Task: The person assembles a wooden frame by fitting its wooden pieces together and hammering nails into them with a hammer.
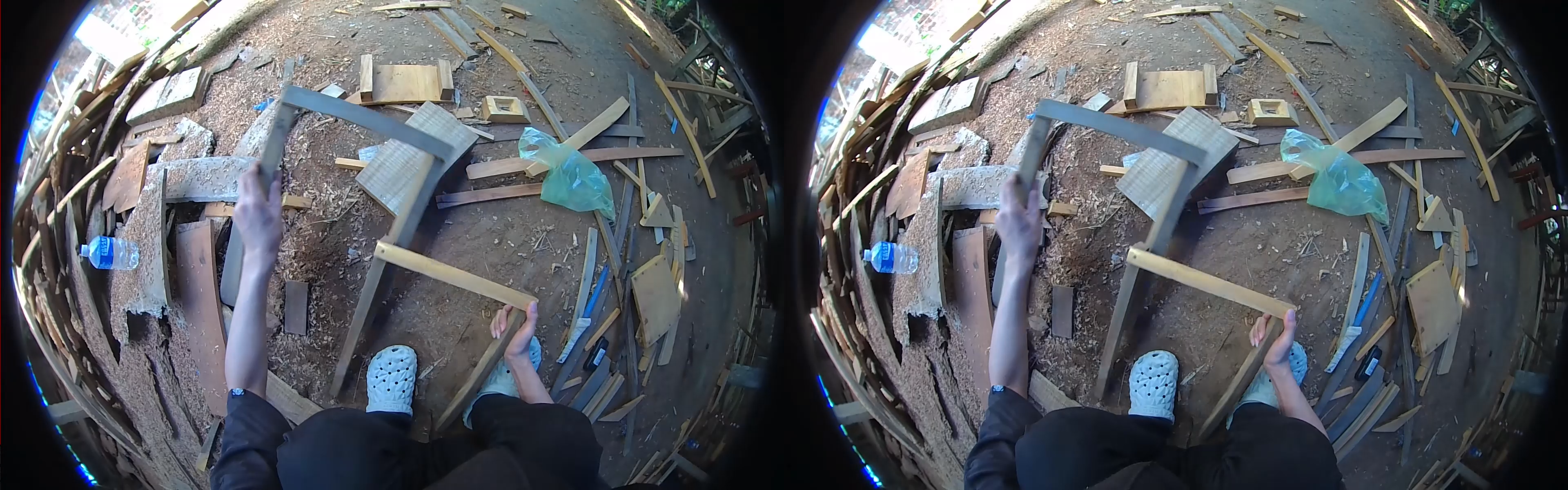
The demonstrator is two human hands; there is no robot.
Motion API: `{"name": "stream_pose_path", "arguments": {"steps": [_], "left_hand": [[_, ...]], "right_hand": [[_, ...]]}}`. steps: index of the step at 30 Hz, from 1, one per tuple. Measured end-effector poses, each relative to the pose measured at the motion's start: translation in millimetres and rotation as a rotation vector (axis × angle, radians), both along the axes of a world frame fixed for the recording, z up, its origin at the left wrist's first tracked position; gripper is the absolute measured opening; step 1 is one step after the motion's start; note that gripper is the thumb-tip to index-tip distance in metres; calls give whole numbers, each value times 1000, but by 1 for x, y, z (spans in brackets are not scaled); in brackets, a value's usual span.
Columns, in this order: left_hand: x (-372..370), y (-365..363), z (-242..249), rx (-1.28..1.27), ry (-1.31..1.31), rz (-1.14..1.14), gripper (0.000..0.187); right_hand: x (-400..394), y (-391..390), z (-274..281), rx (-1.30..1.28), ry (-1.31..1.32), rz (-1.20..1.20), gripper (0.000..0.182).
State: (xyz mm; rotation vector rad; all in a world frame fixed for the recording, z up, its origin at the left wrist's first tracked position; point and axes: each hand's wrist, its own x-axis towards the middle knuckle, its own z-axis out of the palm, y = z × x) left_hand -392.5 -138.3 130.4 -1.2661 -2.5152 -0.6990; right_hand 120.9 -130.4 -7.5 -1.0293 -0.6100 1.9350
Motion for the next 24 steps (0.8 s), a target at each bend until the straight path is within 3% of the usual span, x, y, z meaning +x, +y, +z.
{"name": "stream_pose_path", "arguments": {"steps": [4, 8, 10, 11, 12, 14, 16, 18, 20, 21, 22, 23, 24], "left_hand": [[-14, -13, 51, 187, 79, 154, 42], [-36, -25, 83, 331, 338, 181, 47], [-34, -29, 102, 392, 351, 214, 51], [-38, -33, 110, 409, 404, 214, 52], [-33, -35, 119, 430, 428, 239, 50], [-24, -41, 137, 495, 457, 181, 49], [-8, -42, 149, 529, 415, 179, 46], [4, -45, 153, 583, 180, 144, 43], [15, -49, 145, 560, 46, 142, 45], [23, -48, 138, 540, -116, 119, 48], [32, -45, 130, 521, -280, 95, 52], [45, -39, 123, 531, -331, 53, 54], [55, -36, 113, 510, -362, -7, 51]], "right_hand": [[7, 11, 3, 43, 24, 86, 71], [-9, 12, -2, -19, -33, 70, 68], [-26, 15, -18, 19, -333, 17, 66], [-24, 25, -26, 85, -438, 151, 61], [-34, 30, -24, 90, -434, 150, 61], [-67, 36, -5, 836, -1577, 107, 69], [-86, 59, 45, 952, -1495, 119, 88], [-104, 90, 95, 760, -763, 210, 97], [-120, 116, 140, 940, -476, 274, 101], [-129, 126, 153, 943, -489, 267, 101], [-140, 134, 165, 923, -308, 245, 99], [-146, 136, 175, 900, -126, 225, 96], [-148, 135, 185, 908, -140, 220, 96]]}}
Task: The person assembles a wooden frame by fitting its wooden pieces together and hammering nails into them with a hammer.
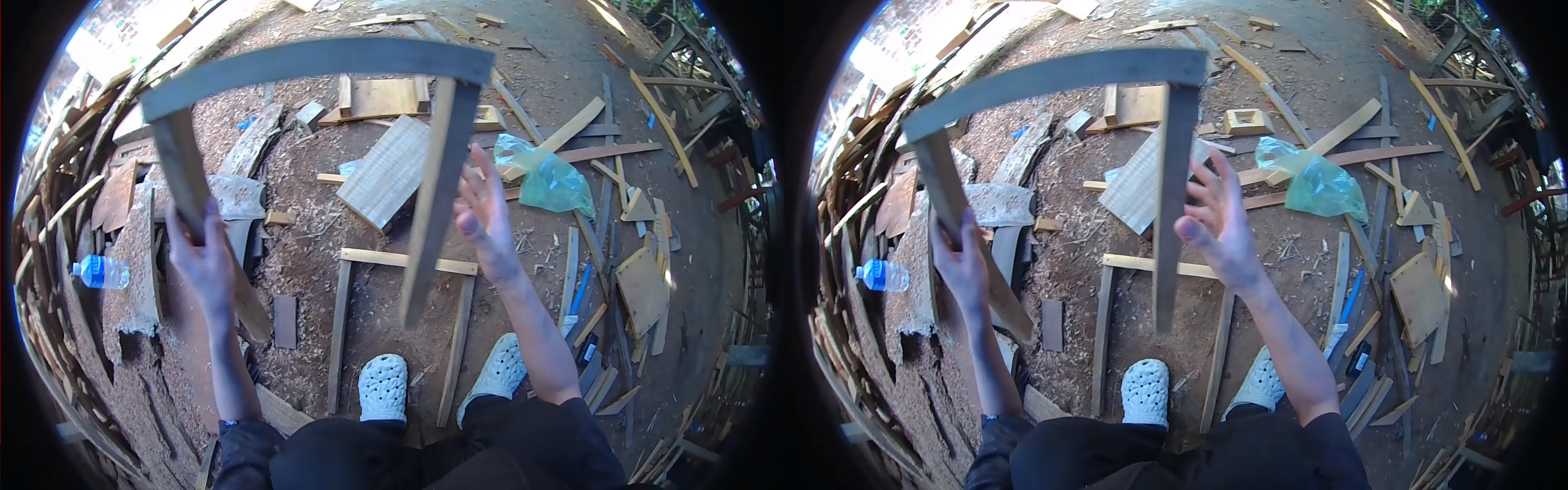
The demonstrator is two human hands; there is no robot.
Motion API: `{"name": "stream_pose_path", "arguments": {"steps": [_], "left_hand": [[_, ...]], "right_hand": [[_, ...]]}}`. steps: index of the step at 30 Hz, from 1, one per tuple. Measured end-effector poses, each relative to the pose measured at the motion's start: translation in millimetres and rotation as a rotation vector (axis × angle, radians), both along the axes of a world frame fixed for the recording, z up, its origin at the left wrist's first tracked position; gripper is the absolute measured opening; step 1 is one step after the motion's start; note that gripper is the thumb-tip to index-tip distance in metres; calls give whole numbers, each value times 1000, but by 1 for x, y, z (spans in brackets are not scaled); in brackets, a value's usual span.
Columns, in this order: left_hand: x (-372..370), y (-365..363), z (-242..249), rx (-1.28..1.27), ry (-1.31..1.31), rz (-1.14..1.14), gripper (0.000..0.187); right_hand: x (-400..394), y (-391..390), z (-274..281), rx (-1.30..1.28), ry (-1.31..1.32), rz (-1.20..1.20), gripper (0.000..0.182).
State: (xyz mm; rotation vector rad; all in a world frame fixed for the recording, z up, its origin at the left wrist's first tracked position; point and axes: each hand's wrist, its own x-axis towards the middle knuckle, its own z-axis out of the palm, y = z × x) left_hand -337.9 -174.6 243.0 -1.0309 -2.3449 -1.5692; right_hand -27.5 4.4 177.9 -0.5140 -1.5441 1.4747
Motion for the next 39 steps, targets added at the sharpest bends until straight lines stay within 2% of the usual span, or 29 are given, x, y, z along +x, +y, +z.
{"name": "stream_pose_path", "arguments": {"steps": [2, 3, 4, 7, 16, 17, 18, 22, 27, 31, 33, 36, 39], "left_hand": [[24, 3, -15, -74, -161, -98, 49], [36, 7, -24, -61, -197, -107, 49], [45, 10, -33, -53, -233, -112, 48], [64, 17, -51, -36, -270, -128, 44], [74, 24, -47, -121, -223, -210, 44], [73, 25, -52, -86, -137, -214, 45], [72, 24, -50, -135, -159, -221, 52], [70, 26, -49, -156, -80, -248, 54], [70, 27, -57, -140, 76, -290, 55], [78, 25, -57, -143, -82, -348, 59], [84, 27, -60, -97, -16, -353, 60], [94, 25, -68, -66, 33, -368, 63], [107, 22, -78, 28, 111, -385, 55]], "right_hand": [[-5, -5, 18, -208, 13, 126, 91], [-8, -14, 26, -250, 30, 12, 71], [-5, -16, 24, -254, 24, 10, 71], [2, -22, 17, -259, -70, -158, 40], [35, -14, 10, -271, -133, -177, 54], [37, -12, 8, -277, -127, -153, 54], [39, -11, 7, -289, -108, -153, 55], [45, -9, -1, -341, -53, -157, 56], [55, -12, -17, -367, -27, -140, 52], [64, -14, -18, -368, -71, -158, 49], [70, -15, -23, -332, -110, -162, 49], [78, -19, -36, -368, 5, -147, 44], [87, -27, -42, -354, 131, -177, 39]]}}
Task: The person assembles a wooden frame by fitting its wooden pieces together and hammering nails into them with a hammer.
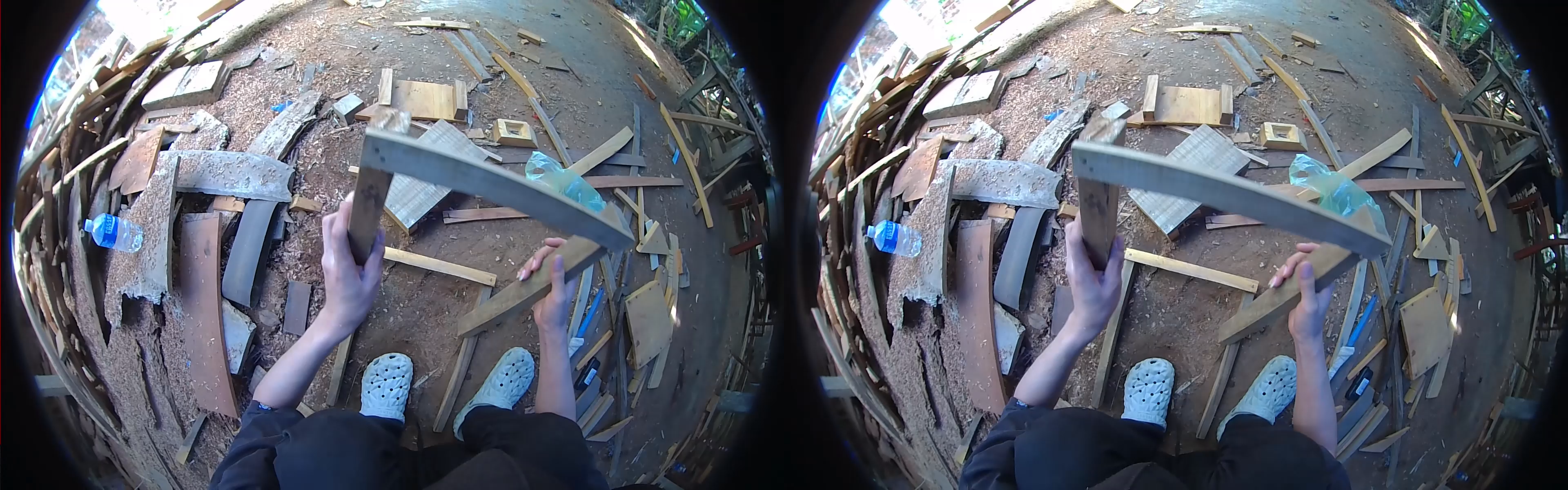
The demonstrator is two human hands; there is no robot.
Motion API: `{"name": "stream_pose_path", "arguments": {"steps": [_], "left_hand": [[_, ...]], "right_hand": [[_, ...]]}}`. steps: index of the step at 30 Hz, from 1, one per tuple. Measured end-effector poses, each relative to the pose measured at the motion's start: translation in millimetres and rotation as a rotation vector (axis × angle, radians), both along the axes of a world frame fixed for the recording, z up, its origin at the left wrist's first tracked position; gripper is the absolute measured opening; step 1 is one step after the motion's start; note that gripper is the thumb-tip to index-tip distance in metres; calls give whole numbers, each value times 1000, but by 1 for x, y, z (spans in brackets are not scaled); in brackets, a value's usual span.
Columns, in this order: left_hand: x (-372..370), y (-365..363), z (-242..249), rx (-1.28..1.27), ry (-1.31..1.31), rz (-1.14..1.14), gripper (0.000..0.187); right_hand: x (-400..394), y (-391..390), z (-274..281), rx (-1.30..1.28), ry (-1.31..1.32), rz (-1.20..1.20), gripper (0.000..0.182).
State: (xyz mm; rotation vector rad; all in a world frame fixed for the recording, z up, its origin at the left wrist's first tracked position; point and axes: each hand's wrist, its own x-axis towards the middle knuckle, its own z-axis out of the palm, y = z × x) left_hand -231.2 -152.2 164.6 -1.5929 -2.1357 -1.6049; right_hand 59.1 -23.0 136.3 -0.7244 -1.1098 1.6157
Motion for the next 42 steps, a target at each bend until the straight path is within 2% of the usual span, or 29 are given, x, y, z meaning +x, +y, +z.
{"name": "stream_pose_path", "arguments": {"steps": [1, 3, 12, 21, 23, 24, 25, 27, 28, 29, 31, 33, 35, 36, 38, 39, 41, 42], "left_hand": [[3, -1, -2, 1, 2, 3, 55], [7, -6, -5, 34, 119, 4, 73], [15, -18, -10, 15, 109, -71, 95], [32, -23, 26, 31, 212, -67, 95], [38, -22, 41, -1, 258, -90, 91], [41, -21, 43, 19, 239, -86, 86], [43, -22, 48, 31, 229, -104, 86], [46, -23, 57, -59, 343, -124, 92], [48, -20, 59, -48, 357, -118, 90], [51, -18, 59, -41, 349, -134, 90], [54, -14, 59, -11, 337, -110, 79], [60, -12, 63, -11, 339, -117, 75], [67, -11, 64, 0, 377, -143, 71], [71, -9, 64, 5, 393, -134, 65], [77, -5, 63, 27, 411, -151, 63], [79, -3, 63, 47, 438, -154, 60], [83, -1, 65, 40, 431, -160, 60], [83, -1, 66, 27, 436, -153, 60]], "right_hand": [[1, -4, -1, 1, 2, 3, 39], [4, -12, -3, 42, -65, -69, 40], [18, -27, -19, 0, -46, -62, 37], [15, -33, -28, -76, -31, -130, 34], [17, -30, -27, -173, -199, -226, 38], [29, -26, -41, -217, -209, -175, 48], [24, -27, -33, -209, -216, -196, 48], [1, -27, -20, 90, -283, -640, 59], [1, -28, -4, 148, -337, -676, 71], [4, -28, 13, 153, -345, -693, 71], [7, -20, 51, 673, -434, -794, 81], [11, -5, 91, 877, -578, -750, 93], [9, 9, 139, 968, -643, -522, 106], [5, 14, 158, 970, -653, -530, 106], [-4, 18, 186, 856, -615, -81, 121], [-8, 21, 197, 857, -629, -87, 121], [-15, 24, 209, 759, -784, 233, 124], [-20, 20, 202, 786, -790, 148, 115]]}}
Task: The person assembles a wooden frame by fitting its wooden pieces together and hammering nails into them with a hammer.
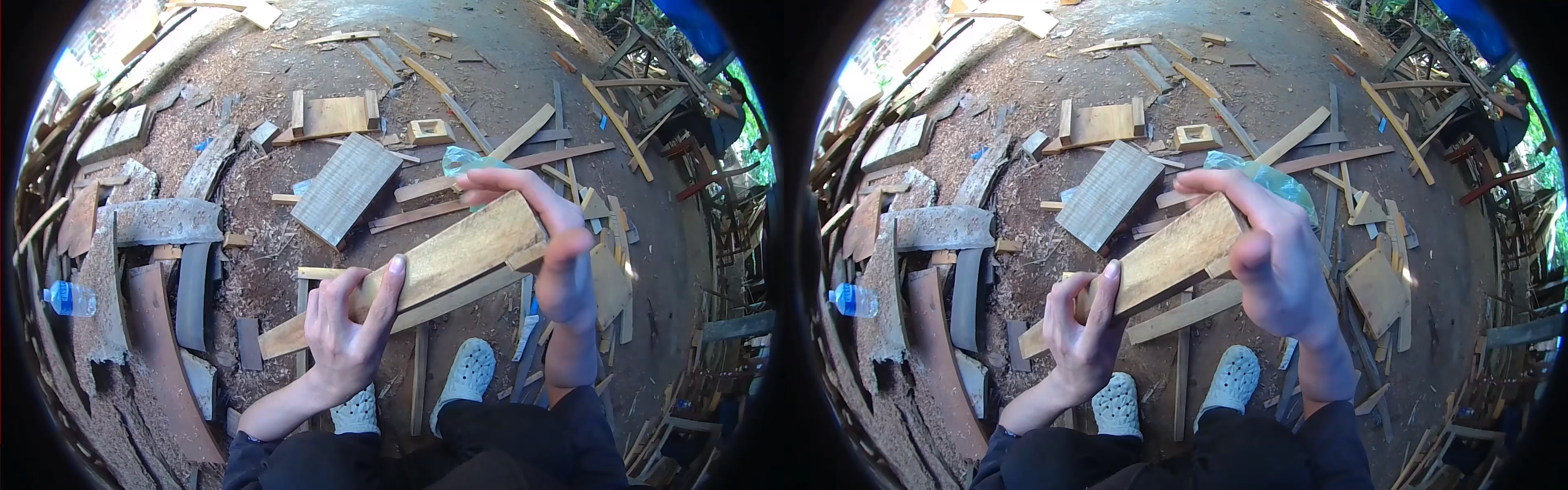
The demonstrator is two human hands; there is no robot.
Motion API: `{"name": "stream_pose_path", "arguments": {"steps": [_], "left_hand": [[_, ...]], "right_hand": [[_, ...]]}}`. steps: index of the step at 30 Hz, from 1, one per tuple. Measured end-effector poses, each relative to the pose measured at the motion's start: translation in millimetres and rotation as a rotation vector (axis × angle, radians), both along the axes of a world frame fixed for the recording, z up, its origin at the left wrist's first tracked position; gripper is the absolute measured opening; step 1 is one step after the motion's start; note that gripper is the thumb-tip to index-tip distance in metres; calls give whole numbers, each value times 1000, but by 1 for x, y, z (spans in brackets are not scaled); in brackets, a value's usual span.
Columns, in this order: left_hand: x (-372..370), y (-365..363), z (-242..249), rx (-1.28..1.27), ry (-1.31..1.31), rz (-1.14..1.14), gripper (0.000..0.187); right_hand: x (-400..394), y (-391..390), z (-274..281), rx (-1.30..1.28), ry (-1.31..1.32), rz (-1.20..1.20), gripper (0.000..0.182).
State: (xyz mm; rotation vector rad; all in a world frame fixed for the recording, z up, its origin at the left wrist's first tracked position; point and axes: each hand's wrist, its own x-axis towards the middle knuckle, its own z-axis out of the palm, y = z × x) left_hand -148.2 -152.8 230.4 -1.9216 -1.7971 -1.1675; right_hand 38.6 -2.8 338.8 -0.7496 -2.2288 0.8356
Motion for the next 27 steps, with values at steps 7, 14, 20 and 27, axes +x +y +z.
{"name": "stream_pose_path", "arguments": {"steps": [7, 14, 20, 27], "left_hand": [[-35, -7, 52, -376, -211, -368, 84], [-147, 8, -78, -628, -775, 200, 52], [-115, -24, -197, -970, -215, 474, 97], [-109, -42, -245, -719, -424, 459, 51]], "right_hand": [[13, 2, -6, 113, 56, -195, 87], [78, 5, 51, 147, 272, -17, 90], [84, -4, 55, 383, 148, 221, 84], [47, -36, 30, 441, -220, 50, 83]]}}
